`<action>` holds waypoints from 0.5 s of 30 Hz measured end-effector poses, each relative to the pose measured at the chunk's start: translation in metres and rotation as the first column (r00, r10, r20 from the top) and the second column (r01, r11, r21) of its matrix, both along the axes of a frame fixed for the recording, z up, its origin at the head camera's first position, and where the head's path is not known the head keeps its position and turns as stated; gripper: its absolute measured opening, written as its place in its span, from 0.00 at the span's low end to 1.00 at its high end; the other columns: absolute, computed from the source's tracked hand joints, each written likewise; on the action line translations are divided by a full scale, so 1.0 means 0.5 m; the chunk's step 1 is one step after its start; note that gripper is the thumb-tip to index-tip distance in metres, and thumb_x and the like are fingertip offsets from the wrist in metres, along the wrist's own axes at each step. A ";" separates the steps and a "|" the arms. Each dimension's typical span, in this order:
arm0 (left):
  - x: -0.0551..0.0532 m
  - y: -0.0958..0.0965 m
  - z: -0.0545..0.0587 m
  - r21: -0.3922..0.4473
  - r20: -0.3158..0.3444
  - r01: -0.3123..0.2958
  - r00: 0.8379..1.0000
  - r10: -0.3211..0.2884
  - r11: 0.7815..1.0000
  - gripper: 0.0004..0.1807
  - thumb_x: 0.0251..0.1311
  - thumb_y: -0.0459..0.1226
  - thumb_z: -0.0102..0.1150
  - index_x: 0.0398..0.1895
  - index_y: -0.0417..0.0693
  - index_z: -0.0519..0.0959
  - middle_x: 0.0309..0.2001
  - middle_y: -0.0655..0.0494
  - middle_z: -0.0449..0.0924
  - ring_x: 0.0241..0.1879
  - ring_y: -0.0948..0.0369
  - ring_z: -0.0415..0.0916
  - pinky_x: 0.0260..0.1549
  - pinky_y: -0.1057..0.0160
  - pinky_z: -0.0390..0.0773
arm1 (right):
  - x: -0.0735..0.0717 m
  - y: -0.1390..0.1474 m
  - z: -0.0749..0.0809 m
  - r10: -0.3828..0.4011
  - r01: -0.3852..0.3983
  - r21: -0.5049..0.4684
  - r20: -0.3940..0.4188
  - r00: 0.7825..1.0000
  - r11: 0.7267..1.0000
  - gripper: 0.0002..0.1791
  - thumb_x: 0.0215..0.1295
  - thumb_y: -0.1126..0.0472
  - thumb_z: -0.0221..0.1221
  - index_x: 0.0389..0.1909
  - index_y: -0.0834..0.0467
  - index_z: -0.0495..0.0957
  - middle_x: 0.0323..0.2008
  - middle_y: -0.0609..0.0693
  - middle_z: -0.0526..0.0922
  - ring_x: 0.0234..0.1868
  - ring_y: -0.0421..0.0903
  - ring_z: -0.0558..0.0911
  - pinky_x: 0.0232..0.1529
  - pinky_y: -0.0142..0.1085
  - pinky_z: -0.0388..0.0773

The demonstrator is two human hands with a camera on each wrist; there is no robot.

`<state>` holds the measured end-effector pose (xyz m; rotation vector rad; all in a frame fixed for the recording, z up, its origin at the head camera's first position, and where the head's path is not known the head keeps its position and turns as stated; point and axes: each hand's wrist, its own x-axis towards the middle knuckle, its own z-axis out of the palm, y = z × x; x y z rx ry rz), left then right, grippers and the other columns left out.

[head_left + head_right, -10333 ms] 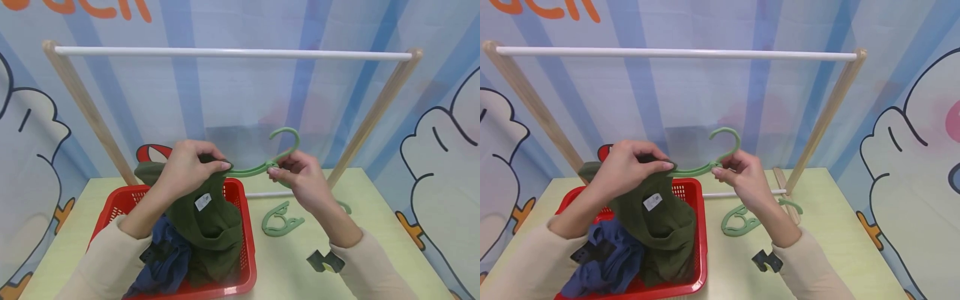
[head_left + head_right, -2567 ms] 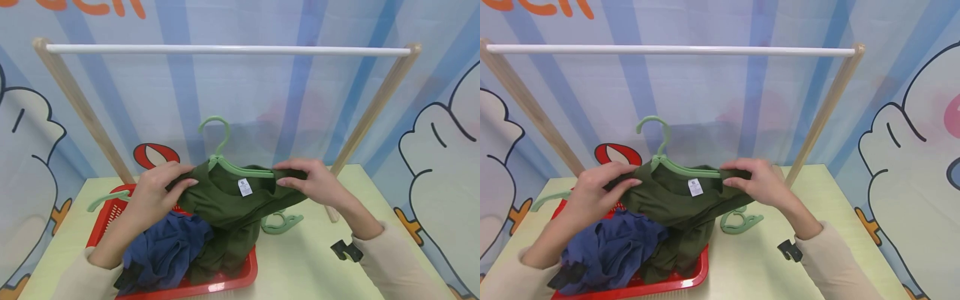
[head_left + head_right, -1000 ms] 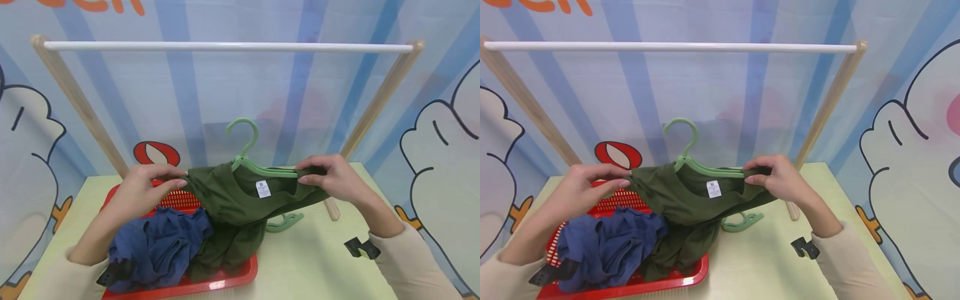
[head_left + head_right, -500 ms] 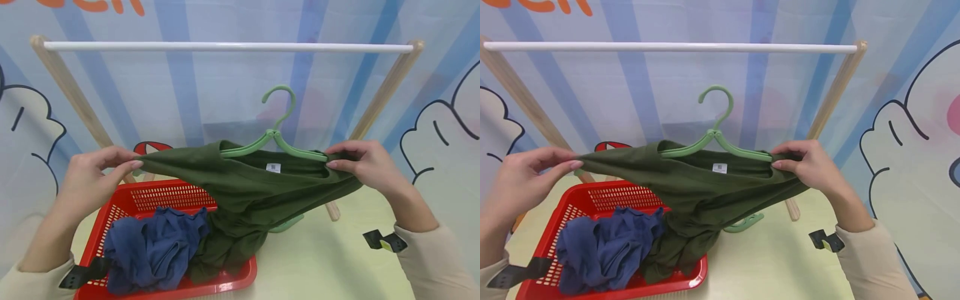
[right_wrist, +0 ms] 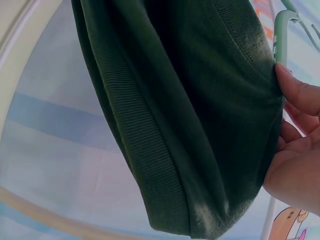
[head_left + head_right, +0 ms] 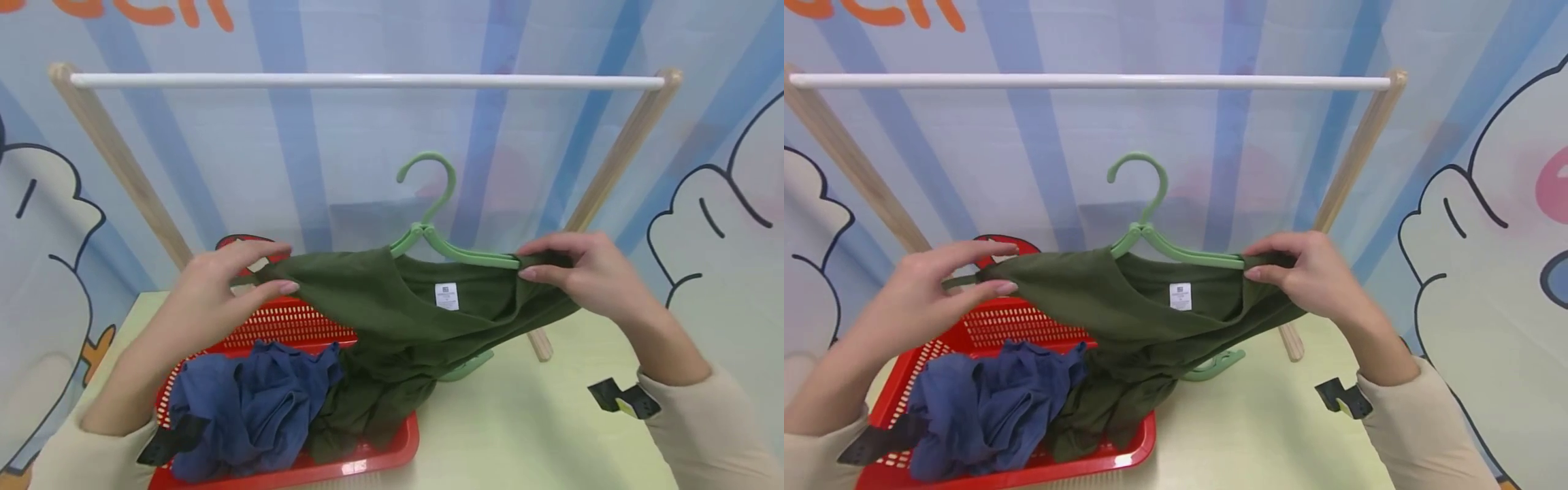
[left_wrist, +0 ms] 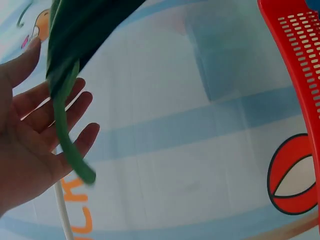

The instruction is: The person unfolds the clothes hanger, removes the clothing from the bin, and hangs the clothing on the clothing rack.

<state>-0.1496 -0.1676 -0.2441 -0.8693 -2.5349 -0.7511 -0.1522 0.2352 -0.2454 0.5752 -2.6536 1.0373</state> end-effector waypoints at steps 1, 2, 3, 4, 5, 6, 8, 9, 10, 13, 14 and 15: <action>-0.003 0.005 -0.003 -0.009 0.004 0.022 1.000 -0.022 1.000 0.20 0.51 0.38 0.66 0.48 0.45 0.79 0.42 0.53 0.80 0.36 0.60 0.76 0.29 0.58 0.76 | 0.001 -0.004 0.002 0.009 -0.009 0.006 -0.006 1.000 1.000 0.10 0.54 0.66 0.64 0.39 0.59 0.82 0.35 0.53 0.82 0.30 0.37 0.78 0.28 0.28 0.74; -0.005 0.008 -0.006 -0.014 0.004 0.044 0.999 -0.044 0.999 0.17 0.49 0.36 0.67 0.45 0.44 0.80 0.39 0.54 0.81 0.34 0.61 0.76 0.29 0.60 0.76 | 0.002 -0.007 0.003 0.020 -0.020 0.010 -0.008 1.000 1.000 0.10 0.54 0.66 0.64 0.39 0.59 0.82 0.35 0.52 0.82 0.31 0.38 0.78 0.28 0.28 0.74; -0.008 0.010 -0.010 -0.017 0.002 0.061 0.998 -0.061 0.998 0.15 0.49 0.35 0.67 0.42 0.44 0.81 0.35 0.56 0.81 0.32 0.63 0.76 0.28 0.61 0.76 | 0.001 -0.009 0.003 0.032 -0.032 0.011 -0.008 0.999 0.999 0.10 0.54 0.65 0.64 0.39 0.58 0.82 0.35 0.52 0.82 0.31 0.38 0.78 0.28 0.28 0.74; -0.009 0.011 -0.014 -0.019 0.006 0.069 0.998 -0.069 0.997 0.12 0.48 0.34 0.67 0.39 0.45 0.82 0.32 0.58 0.81 0.29 0.64 0.75 0.27 0.62 0.76 | 0.000 -0.009 0.003 0.047 -0.047 0.008 -0.006 0.999 0.999 0.10 0.54 0.65 0.64 0.39 0.58 0.82 0.35 0.51 0.82 0.31 0.38 0.79 0.28 0.28 0.74; -0.010 0.010 -0.018 -0.016 0.009 0.075 0.997 -0.074 0.997 0.10 0.48 0.34 0.67 0.36 0.45 0.82 0.30 0.60 0.80 0.27 0.66 0.74 0.26 0.63 0.75 | -0.001 -0.008 0.003 0.062 -0.061 0.008 -0.006 0.998 0.998 0.10 0.54 0.65 0.64 0.40 0.57 0.82 0.35 0.50 0.82 0.31 0.38 0.79 0.29 0.28 0.74; -0.011 0.008 -0.022 -0.006 0.015 0.075 0.997 -0.075 0.997 0.08 0.48 0.33 0.67 0.34 0.46 0.83 0.28 0.61 0.80 0.26 0.67 0.73 0.26 0.64 0.75 | -0.003 -0.006 0.001 0.075 -0.075 0.001 0.002 0.997 0.997 0.11 0.55 0.64 0.64 0.41 0.57 0.82 0.36 0.50 0.82 0.32 0.37 0.79 0.29 0.28 0.75; -0.010 0.001 -0.029 0.020 0.022 0.058 0.998 -0.058 0.998 0.07 0.49 0.32 0.66 0.33 0.46 0.82 0.27 0.62 0.79 0.24 0.68 0.72 0.25 0.65 0.75 | -0.005 0.004 -0.002 0.103 -0.102 -0.043 0.026 0.994 0.994 0.13 0.57 0.64 0.62 0.44 0.59 0.81 0.39 0.49 0.82 0.37 0.36 0.79 0.33 0.27 0.75; -0.010 -0.003 -0.031 0.032 0.022 0.048 0.999 -0.048 0.998 0.07 0.49 0.32 0.66 0.33 0.47 0.82 0.27 0.62 0.79 0.24 0.68 0.72 0.24 0.66 0.74 | -0.006 0.012 -0.004 0.114 -0.111 -0.064 0.038 0.993 0.992 0.14 0.58 0.65 0.61 0.46 0.59 0.80 0.41 0.49 0.81 0.38 0.36 0.79 0.34 0.27 0.75; -0.010 -0.008 -0.033 0.041 0.019 0.037 0.999 -0.037 0.999 0.07 0.49 0.32 0.66 0.33 0.47 0.82 0.27 0.62 0.79 0.24 0.68 0.72 0.24 0.67 0.74 | -0.006 0.020 -0.005 0.122 -0.117 -0.085 0.052 0.991 0.989 0.15 0.59 0.65 0.60 0.48 0.60 0.78 0.43 0.48 0.80 0.40 0.36 0.79 0.35 0.27 0.75; -0.010 -0.022 -0.037 0.063 -0.009 0.017 1.000 -0.017 0.998 0.07 0.48 0.30 0.66 0.32 0.47 0.81 0.27 0.61 0.79 0.23 0.69 0.72 0.23 0.71 0.72 | -0.007 0.045 -0.010 0.103 -0.087 -0.142 0.104 0.989 0.986 0.17 0.61 0.64 0.58 0.52 0.59 0.75 0.47 0.46 0.78 0.45 0.36 0.78 0.40 0.26 0.74; -0.011 -0.027 -0.038 0.065 -0.020 0.013 1.000 -0.011 0.998 0.08 0.48 0.30 0.66 0.32 0.46 0.81 0.27 0.61 0.79 0.23 0.70 0.72 0.22 0.72 0.72 | -0.008 0.051 -0.012 0.090 -0.073 -0.142 0.114 0.989 0.987 0.17 0.62 0.63 0.58 0.52 0.59 0.76 0.47 0.46 0.78 0.45 0.36 0.78 0.40 0.26 0.74; -0.010 -0.031 -0.038 0.069 -0.026 0.010 1.000 -0.008 0.998 0.08 0.47 0.29 0.66 0.32 0.46 0.81 0.27 0.60 0.79 0.23 0.70 0.72 0.22 0.73 0.72 | -0.010 0.056 -0.014 0.066 -0.050 -0.133 0.125 0.990 0.990 0.17 0.62 0.62 0.58 0.52 0.58 0.76 0.46 0.45 0.78 0.45 0.36 0.78 0.40 0.26 0.74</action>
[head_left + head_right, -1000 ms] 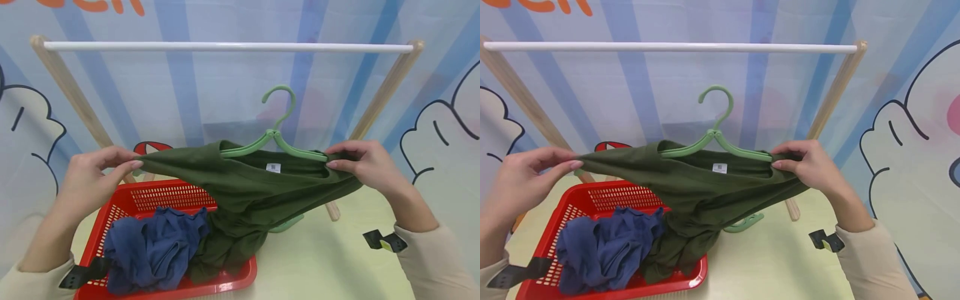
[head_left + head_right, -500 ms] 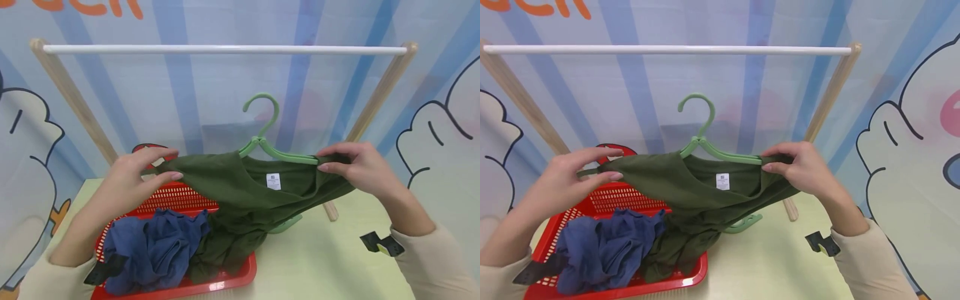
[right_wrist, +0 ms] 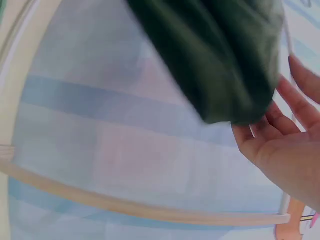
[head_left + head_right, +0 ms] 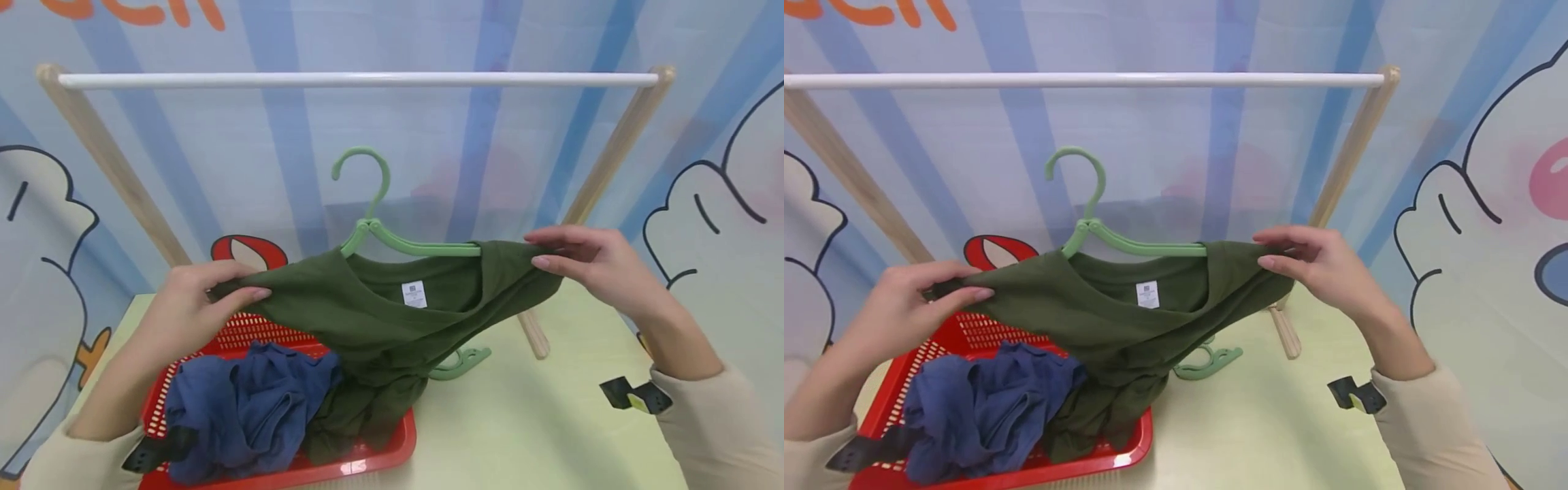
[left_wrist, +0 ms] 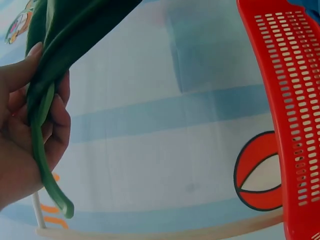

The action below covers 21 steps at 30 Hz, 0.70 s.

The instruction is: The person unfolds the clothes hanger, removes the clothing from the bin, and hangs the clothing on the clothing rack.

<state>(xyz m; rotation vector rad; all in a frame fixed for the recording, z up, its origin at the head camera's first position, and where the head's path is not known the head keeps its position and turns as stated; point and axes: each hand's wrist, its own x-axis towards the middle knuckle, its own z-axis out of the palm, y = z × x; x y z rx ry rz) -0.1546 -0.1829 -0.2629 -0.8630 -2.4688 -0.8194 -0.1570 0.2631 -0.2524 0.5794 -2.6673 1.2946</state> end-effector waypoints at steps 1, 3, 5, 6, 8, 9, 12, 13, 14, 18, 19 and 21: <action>0.000 -0.003 -0.001 -0.002 -0.014 -0.002 1.000 0.002 1.000 0.09 0.46 0.29 0.67 0.32 0.45 0.81 0.27 0.60 0.80 0.22 0.70 0.73 0.22 0.74 0.72 | -0.002 0.002 -0.002 -0.012 0.012 0.008 0.003 1.000 1.000 0.16 0.62 0.61 0.58 0.51 0.58 0.77 0.46 0.45 0.78 0.44 0.36 0.78 0.40 0.26 0.74; 0.000 -0.006 -0.002 0.003 -0.033 0.007 0.999 -0.007 1.000 0.10 0.44 0.28 0.67 0.33 0.44 0.82 0.27 0.59 0.80 0.22 0.70 0.73 0.22 0.75 0.71 | -0.006 0.001 -0.007 -0.021 0.022 0.027 -0.021 1.000 0.999 0.13 0.62 0.62 0.58 0.47 0.59 0.79 0.42 0.46 0.80 0.41 0.36 0.78 0.38 0.26 0.74; -0.001 -0.004 -0.004 0.002 -0.053 0.018 0.998 -0.018 1.000 0.10 0.43 0.28 0.68 0.32 0.44 0.82 0.27 0.59 0.80 0.22 0.69 0.73 0.23 0.75 0.71 | -0.010 -0.007 -0.013 -0.012 0.015 0.051 -0.063 0.998 0.999 0.11 0.61 0.64 0.58 0.43 0.61 0.81 0.39 0.49 0.81 0.38 0.36 0.79 0.35 0.27 0.75; -0.002 -0.003 -0.006 0.002 -0.064 0.024 0.998 -0.024 1.000 0.11 0.42 0.28 0.69 0.32 0.44 0.82 0.27 0.59 0.80 0.23 0.68 0.74 0.23 0.75 0.71 | -0.012 -0.012 -0.015 -0.011 0.016 0.056 -0.086 0.996 0.998 0.09 0.60 0.65 0.59 0.41 0.61 0.82 0.38 0.50 0.82 0.37 0.36 0.79 0.34 0.27 0.75; -0.004 0.000 -0.009 0.002 -0.085 0.035 0.996 -0.034 0.999 0.11 0.41 0.28 0.69 0.32 0.44 0.83 0.27 0.59 0.81 0.23 0.67 0.74 0.23 0.74 0.71 | -0.015 -0.021 -0.021 0.000 0.006 0.050 -0.130 0.991 0.999 0.08 0.59 0.68 0.59 0.38 0.62 0.82 0.35 0.52 0.82 0.35 0.35 0.79 0.32 0.27 0.76; -0.004 0.001 -0.010 0.001 -0.088 0.039 0.995 -0.039 0.999 0.11 0.41 0.28 0.69 0.31 0.44 0.83 0.27 0.59 0.81 0.23 0.66 0.74 0.23 0.73 0.71 | -0.016 -0.025 -0.023 -0.009 0.015 0.042 -0.141 0.990 0.999 0.07 0.58 0.69 0.59 0.37 0.63 0.83 0.34 0.53 0.82 0.34 0.35 0.79 0.31 0.27 0.76; -0.005 0.003 -0.014 -0.011 -0.096 0.048 0.994 -0.049 0.999 0.11 0.41 0.28 0.69 0.31 0.44 0.83 0.27 0.59 0.80 0.23 0.65 0.75 0.23 0.72 0.72 | -0.016 -0.031 -0.027 -0.027 0.028 0.004 -0.168 0.985 1.000 0.06 0.57 0.71 0.60 0.34 0.63 0.83 0.33 0.52 0.83 0.33 0.35 0.79 0.31 0.26 0.75; -0.005 0.004 -0.014 -0.015 -0.098 0.052 0.994 -0.053 0.999 0.11 0.41 0.28 0.69 0.32 0.43 0.83 0.27 0.59 0.80 0.23 0.65 0.75 0.23 0.71 0.73 | -0.016 -0.032 -0.027 -0.031 0.029 -0.011 -0.169 0.985 1.000 0.06 0.57 0.71 0.60 0.34 0.64 0.83 0.33 0.52 0.83 0.33 0.35 0.79 0.31 0.26 0.75; -0.005 0.004 -0.015 -0.017 -0.099 0.055 0.994 -0.056 0.998 0.11 0.41 0.28 0.69 0.32 0.43 0.83 0.27 0.59 0.80 0.24 0.65 0.75 0.22 0.70 0.73 | -0.015 -0.034 -0.026 -0.033 0.030 -0.019 -0.169 0.985 0.999 0.06 0.57 0.70 0.60 0.34 0.63 0.83 0.33 0.52 0.83 0.33 0.36 0.79 0.31 0.26 0.75; -0.005 0.007 -0.015 -0.019 -0.107 0.054 0.993 -0.056 0.998 0.11 0.41 0.28 0.69 0.33 0.43 0.84 0.27 0.59 0.80 0.25 0.64 0.75 0.22 0.69 0.74 | -0.015 -0.043 -0.021 -0.048 0.042 -0.045 -0.155 0.987 0.998 0.06 0.58 0.68 0.60 0.34 0.64 0.83 0.33 0.52 0.83 0.33 0.37 0.79 0.31 0.27 0.75; -0.005 0.008 -0.015 -0.017 -0.111 0.057 0.992 -0.058 0.998 0.11 0.41 0.28 0.69 0.32 0.42 0.84 0.27 0.58 0.80 0.24 0.64 0.75 0.22 0.69 0.73 | -0.015 -0.046 -0.020 -0.050 0.043 -0.048 -0.152 0.987 0.998 0.06 0.58 0.68 0.60 0.34 0.64 0.83 0.33 0.53 0.83 0.33 0.37 0.79 0.31 0.27 0.75; -0.006 0.009 -0.016 -0.014 -0.123 0.059 0.991 -0.060 0.998 0.11 0.40 0.27 0.69 0.32 0.42 0.84 0.27 0.58 0.80 0.24 0.64 0.75 0.22 0.70 0.73 | -0.014 -0.051 -0.019 -0.057 0.050 -0.053 -0.149 0.987 0.997 0.05 0.58 0.68 0.60 0.34 0.64 0.83 0.33 0.51 0.83 0.33 0.37 0.79 0.31 0.27 0.75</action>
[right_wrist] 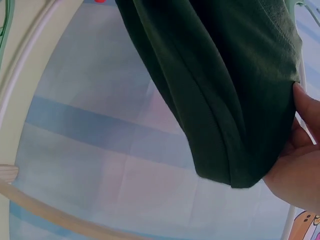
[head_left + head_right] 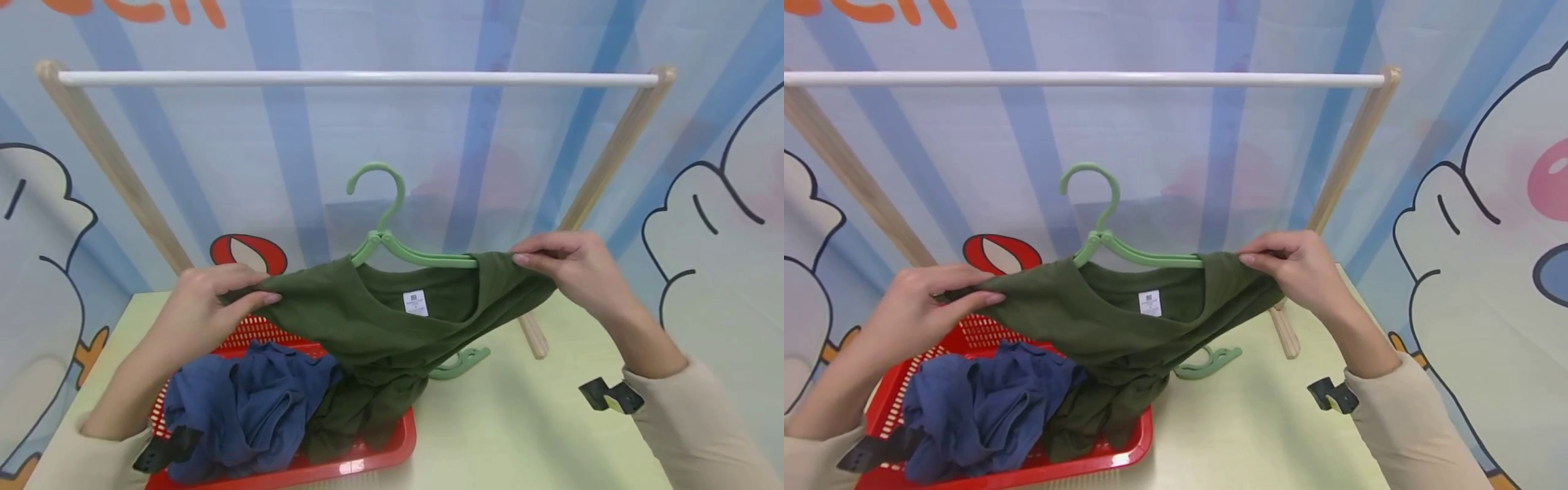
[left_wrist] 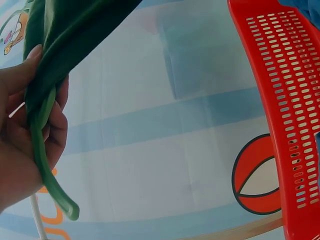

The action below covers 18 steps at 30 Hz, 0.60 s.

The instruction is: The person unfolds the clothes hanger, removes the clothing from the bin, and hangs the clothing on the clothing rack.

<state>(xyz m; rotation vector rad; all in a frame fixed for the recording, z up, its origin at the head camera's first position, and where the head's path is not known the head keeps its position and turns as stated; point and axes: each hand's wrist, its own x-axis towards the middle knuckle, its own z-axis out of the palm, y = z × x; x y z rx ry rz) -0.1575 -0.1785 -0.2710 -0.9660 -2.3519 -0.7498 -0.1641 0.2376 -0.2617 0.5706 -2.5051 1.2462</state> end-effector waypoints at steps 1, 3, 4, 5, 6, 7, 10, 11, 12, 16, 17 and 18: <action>0.000 0.001 -0.001 -0.001 -0.008 0.001 1.000 -0.001 1.000 0.12 0.40 0.27 0.69 0.32 0.42 0.84 0.27 0.58 0.80 0.24 0.64 0.75 0.22 0.70 0.73 | 0.000 -0.002 0.000 0.000 0.000 -0.002 0.001 1.000 1.000 0.05 0.58 0.68 0.60 0.34 0.64 0.83 0.32 0.50 0.83 0.33 0.37 0.79 0.30 0.27 0.75; 0.000 0.003 -0.002 -0.004 -0.017 0.004 1.000 -0.004 1.000 0.12 0.39 0.27 0.69 0.32 0.41 0.84 0.26 0.58 0.80 0.24 0.64 0.75 0.21 0.70 0.73 | 0.001 -0.006 0.000 0.001 -0.001 0.002 -0.005 1.000 1.000 0.05 0.57 0.69 0.60 0.33 0.63 0.83 0.32 0.48 0.83 0.32 0.37 0.79 0.29 0.28 0.75; 0.000 0.004 -0.003 -0.004 -0.019 0.004 1.000 -0.004 1.000 0.12 0.39 0.27 0.69 0.32 0.41 0.84 0.26 0.57 0.80 0.23 0.64 0.75 0.21 0.70 0.73 | 0.001 -0.008 -0.001 0.004 -0.004 0.007 -0.012 1.000 1.000 0.05 0.57 0.69 0.60 0.33 0.63 0.83 0.31 0.47 0.83 0.32 0.37 0.79 0.29 0.28 0.75; 0.000 0.005 -0.003 -0.005 -0.020 0.003 1.000 -0.003 1.000 0.12 0.40 0.27 0.69 0.32 0.41 0.84 0.26 0.57 0.80 0.23 0.64 0.75 0.21 0.69 0.74 | 0.001 -0.009 -0.002 0.006 -0.006 0.015 -0.020 1.000 1.000 0.05 0.57 0.70 0.60 0.32 0.63 0.83 0.31 0.47 0.83 0.31 0.37 0.79 0.29 0.28 0.75; 0.000 0.006 -0.004 -0.006 -0.020 0.002 1.000 -0.002 1.000 0.12 0.40 0.27 0.69 0.33 0.41 0.84 0.26 0.57 0.80 0.23 0.64 0.75 0.21 0.68 0.74 | 0.001 -0.010 -0.003 0.011 -0.010 0.022 -0.030 0.999 1.000 0.05 0.57 0.70 0.60 0.32 0.63 0.83 0.31 0.47 0.83 0.31 0.36 0.79 0.28 0.28 0.75; 0.000 0.007 -0.004 -0.007 -0.018 0.001 1.000 -0.002 1.000 0.12 0.40 0.27 0.69 0.33 0.41 0.84 0.26 0.57 0.80 0.23 0.64 0.75 0.20 0.68 0.74 | 0.002 -0.011 -0.004 0.015 -0.014 0.029 -0.038 0.999 0.999 0.05 0.57 0.71 0.60 0.32 0.63 0.84 0.30 0.48 0.83 0.30 0.36 0.79 0.28 0.28 0.75; 0.001 0.010 -0.005 -0.011 -0.020 -0.004 1.000 0.004 1.000 0.12 0.40 0.27 0.69 0.33 0.40 0.84 0.26 0.56 0.80 0.23 0.64 0.75 0.20 0.66 0.74 | 0.001 -0.011 -0.006 0.025 -0.022 0.051 -0.055 0.998 0.998 0.05 0.57 0.71 0.60 0.32 0.62 0.84 0.31 0.50 0.83 0.30 0.36 0.79 0.28 0.27 0.75; 0.001 0.010 -0.005 -0.011 -0.023 -0.006 1.000 0.006 1.000 0.12 0.40 0.27 0.69 0.33 0.40 0.84 0.26 0.56 0.80 0.23 0.64 0.75 0.20 0.66 0.74 | 0.001 -0.010 -0.007 0.029 -0.026 0.055 -0.053 0.998 0.998 0.05 0.57 0.71 0.60 0.32 0.62 0.84 0.31 0.51 0.83 0.30 0.36 0.79 0.28 0.27 0.75; 0.001 0.010 -0.005 -0.011 -0.027 -0.008 1.000 0.008 1.000 0.12 0.40 0.27 0.69 0.33 0.40 0.84 0.26 0.56 0.80 0.23 0.64 0.75 0.20 0.66 0.74 | 0.001 -0.009 -0.007 0.033 -0.030 0.060 -0.049 0.998 0.998 0.05 0.57 0.71 0.60 0.32 0.61 0.84 0.31 0.51 0.83 0.30 0.37 0.79 0.28 0.28 0.75; 0.001 0.011 -0.008 0.005 -0.031 -0.003 1.000 0.003 1.000 0.12 0.39 0.26 0.69 0.32 0.40 0.84 0.26 0.56 0.80 0.22 0.65 0.75 0.20 0.69 0.73 | 0.001 -0.003 -0.007 0.067 -0.064 0.116 -0.024 0.997 0.991 0.06 0.59 0.69 0.59 0.35 0.60 0.83 0.33 0.52 0.83 0.29 0.38 0.79 0.27 0.29 0.74; 0.002 0.012 -0.009 0.011 -0.025 -0.001 1.000 0.001 1.000 0.12 0.39 0.26 0.69 0.32 0.40 0.84 0.26 0.56 0.81 0.22 0.65 0.75 0.20 0.70 0.73 | 0.002 -0.002 -0.007 0.084 -0.081 0.135 -0.021 0.996 0.988 0.07 0.59 0.69 0.58 0.37 0.59 0.83 0.34 0.52 0.83 0.30 0.38 0.78 0.27 0.29 0.74; 0.002 0.013 -0.010 0.017 -0.019 0.000 1.000 0.000 1.000 0.12 0.39 0.26 0.69 0.32 0.41 0.84 0.26 0.56 0.81 0.22 0.65 0.75 0.20 0.71 0.73 | 0.003 -0.002 -0.007 0.105 -0.101 0.152 -0.019 0.994 0.983 0.08 0.60 0.69 0.58 0.39 0.59 0.83 0.36 0.52 0.83 0.30 0.37 0.78 0.27 0.29 0.74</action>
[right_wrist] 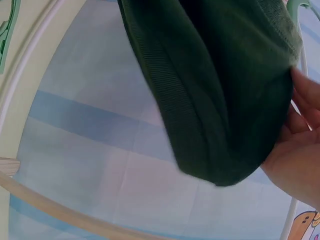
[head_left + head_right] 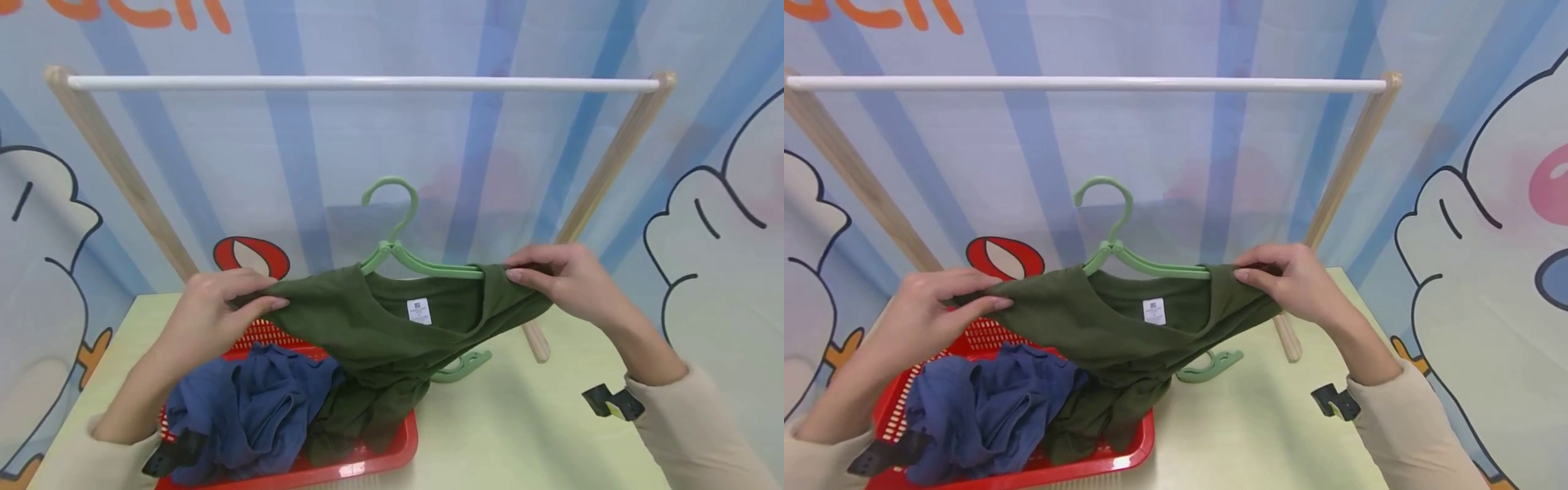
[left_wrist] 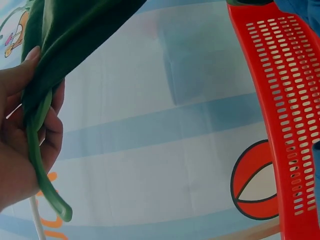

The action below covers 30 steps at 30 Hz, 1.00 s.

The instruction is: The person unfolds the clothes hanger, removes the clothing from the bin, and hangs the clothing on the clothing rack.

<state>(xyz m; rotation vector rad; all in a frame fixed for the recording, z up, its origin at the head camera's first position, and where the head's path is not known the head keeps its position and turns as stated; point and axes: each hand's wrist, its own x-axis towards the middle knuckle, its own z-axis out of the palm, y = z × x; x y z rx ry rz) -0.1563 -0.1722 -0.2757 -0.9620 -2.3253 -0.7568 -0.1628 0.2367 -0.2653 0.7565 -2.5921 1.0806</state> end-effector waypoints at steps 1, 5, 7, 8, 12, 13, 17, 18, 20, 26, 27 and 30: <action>0.001 0.001 0.000 0.005 0.008 0.000 1.000 0.000 1.000 0.12 0.40 0.27 0.69 0.32 0.41 0.84 0.27 0.56 0.81 0.23 0.65 0.75 0.20 0.71 0.73 | 0.001 0.000 0.000 0.023 -0.023 0.014 0.000 1.000 1.000 0.10 0.60 0.69 0.57 0.41 0.59 0.82 0.37 0.51 0.82 0.31 0.37 0.78 0.28 0.29 0.73; 0.005 0.005 0.002 0.012 0.021 -0.016 1.000 0.015 1.000 0.11 0.40 0.27 0.69 0.31 0.42 0.84 0.26 0.57 0.80 0.23 0.65 0.75 0.20 0.71 0.73 | 0.006 -0.001 0.000 0.112 -0.113 0.023 0.013 0.994 0.993 0.14 0.60 0.69 0.57 0.48 0.59 0.79 0.45 0.51 0.81 0.41 0.36 0.77 0.35 0.27 0.72; 0.008 0.009 0.003 0.011 0.015 -0.016 1.000 0.016 1.000 0.11 0.39 0.27 0.70 0.31 0.42 0.84 0.26 0.58 0.80 0.22 0.66 0.74 0.20 0.71 0.72 | 0.009 -0.006 0.001 0.124 -0.125 0.024 0.049 0.991 0.992 0.15 0.60 0.67 0.58 0.49 0.58 0.79 0.46 0.50 0.80 0.44 0.36 0.76 0.37 0.27 0.73; 0.009 0.012 0.004 0.009 0.011 -0.011 1.000 0.011 1.000 0.11 0.39 0.27 0.70 0.31 0.42 0.84 0.25 0.59 0.80 0.20 0.67 0.72 0.19 0.71 0.71 | 0.009 -0.009 0.001 0.125 -0.127 0.022 0.071 0.990 0.992 0.14 0.60 0.66 0.58 0.48 0.57 0.79 0.46 0.49 0.80 0.43 0.36 0.77 0.37 0.28 0.73; 0.011 0.025 0.010 -0.010 0.022 -0.003 1.000 0.003 1.000 0.10 0.41 0.30 0.70 0.31 0.43 0.84 0.26 0.60 0.80 0.20 0.69 0.72 0.18 0.70 0.70 | 0.009 -0.024 -0.002 0.106 -0.109 0.012 0.121 0.987 0.994 0.12 0.59 0.64 0.60 0.44 0.57 0.81 0.41 0.48 0.82 0.32 0.39 0.78 0.29 0.31 0.74; 0.011 0.026 0.012 -0.016 0.032 -0.006 0.999 0.007 1.000 0.10 0.41 0.30 0.70 0.31 0.44 0.84 0.26 0.60 0.80 0.21 0.68 0.72 0.18 0.69 0.71 | 0.008 -0.026 -0.003 0.104 -0.105 0.002 0.120 0.987 0.994 0.11 0.59 0.64 0.61 0.43 0.57 0.82 0.39 0.49 0.82 0.29 0.39 0.77 0.27 0.31 0.73; 0.012 0.022 0.028 -0.042 0.095 -0.034 0.995 0.038 0.999 0.10 0.42 0.32 0.71 0.31 0.45 0.84 0.27 0.60 0.81 0.23 0.67 0.74 0.21 0.67 0.74 | 0.005 -0.026 0.005 0.094 -0.092 -0.029 0.092 0.991 0.995 0.09 0.56 0.67 0.62 0.39 0.58 0.83 0.33 0.49 0.83 0.22 0.40 0.74 0.21 0.31 0.70; 0.012 0.018 0.033 -0.044 0.109 -0.042 0.993 0.046 0.998 0.10 0.42 0.32 0.71 0.31 0.46 0.84 0.27 0.60 0.81 0.23 0.66 0.74 0.22 0.67 0.74 | 0.005 -0.024 0.008 0.088 -0.084 -0.038 0.093 0.992 0.996 0.09 0.56 0.67 0.62 0.39 0.58 0.83 0.32 0.49 0.83 0.22 0.40 0.75 0.21 0.31 0.70; 0.012 0.009 0.042 -0.047 0.126 -0.052 0.990 0.057 0.998 0.09 0.43 0.32 0.70 0.31 0.47 0.83 0.28 0.61 0.81 0.24 0.67 0.75 0.23 0.68 0.75 | 0.003 -0.020 0.017 0.074 -0.070 -0.045 0.089 0.993 0.997 0.09 0.56 0.67 0.62 0.38 0.59 0.83 0.31 0.50 0.83 0.23 0.40 0.76 0.22 0.30 0.72; 0.008 -0.018 0.047 0.005 0.255 -0.101 0.962 0.096 0.995 0.07 0.49 0.35 0.67 0.33 0.49 0.81 0.27 0.62 0.79 0.28 0.68 0.76 0.29 0.70 0.76 | 0.000 -0.007 0.030 0.029 -0.025 -0.034 0.110 0.993 0.999 0.08 0.56 0.66 0.62 0.38 0.59 0.83 0.33 0.51 0.83 0.30 0.41 0.81 0.27 0.31 0.76; 0.007 -0.022 0.042 0.019 0.296 -0.111 0.950 0.101 0.994 0.07 0.50 0.36 0.66 0.34 0.49 0.81 0.27 0.61 0.79 0.29 0.67 0.76 0.31 0.70 0.76 | 0.000 -0.007 0.029 0.024 -0.021 -0.030 0.116 0.993 0.999 0.08 0.57 0.66 0.62 0.38 0.59 0.83 0.33 0.52 0.83 0.30 0.41 0.81 0.27 0.32 0.76; 0.003 -0.028 0.026 0.077 0.405 -0.133 0.910 0.091 0.988 0.09 0.54 0.39 0.64 0.38 0.48 0.80 0.31 0.59 0.79 0.34 0.67 0.76 0.36 0.72 0.75 | -0.002 -0.003 0.025 0.009 -0.006 -0.032 0.119 0.993 0.999 0.08 0.56 0.66 0.62 0.38 0.60 0.83 0.33 0.51 0.83 0.29 0.41 0.80 0.27 0.31 0.76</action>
